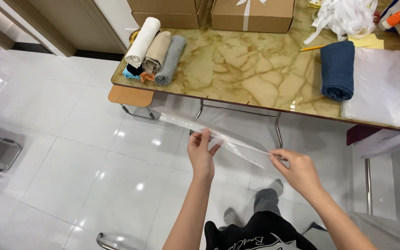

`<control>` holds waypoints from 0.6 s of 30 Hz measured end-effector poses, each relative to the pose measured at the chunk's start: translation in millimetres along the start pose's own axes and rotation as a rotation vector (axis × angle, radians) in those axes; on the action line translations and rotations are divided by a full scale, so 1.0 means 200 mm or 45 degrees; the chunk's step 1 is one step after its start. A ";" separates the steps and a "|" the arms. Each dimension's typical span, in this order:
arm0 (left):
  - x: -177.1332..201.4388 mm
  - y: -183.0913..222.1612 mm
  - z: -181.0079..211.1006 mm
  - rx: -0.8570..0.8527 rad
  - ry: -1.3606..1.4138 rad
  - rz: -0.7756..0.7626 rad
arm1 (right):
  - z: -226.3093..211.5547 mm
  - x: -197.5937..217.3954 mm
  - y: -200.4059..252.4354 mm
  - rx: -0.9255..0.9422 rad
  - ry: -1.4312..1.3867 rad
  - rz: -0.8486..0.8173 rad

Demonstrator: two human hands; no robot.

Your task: The person ties a white ribbon around a cardboard box and writes on a yellow sticky note attached to it. Then, they place a folded blue garment into a clear plastic bag and seal it.

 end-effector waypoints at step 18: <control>-0.25 0.26 0.07 -1.012 -0.854 -0.782 | -0.28 0.18 -0.08 0.302 -0.564 0.300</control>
Point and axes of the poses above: each hand's wrist, its own y-axis away from the middle knuckle, its own x-axis out of the back of the hand, z = x × y, the point moved 3 cm from there along -y, towards the middle knuckle, and after that the axes turned 3 degrees about y, right-handed, at the moved point
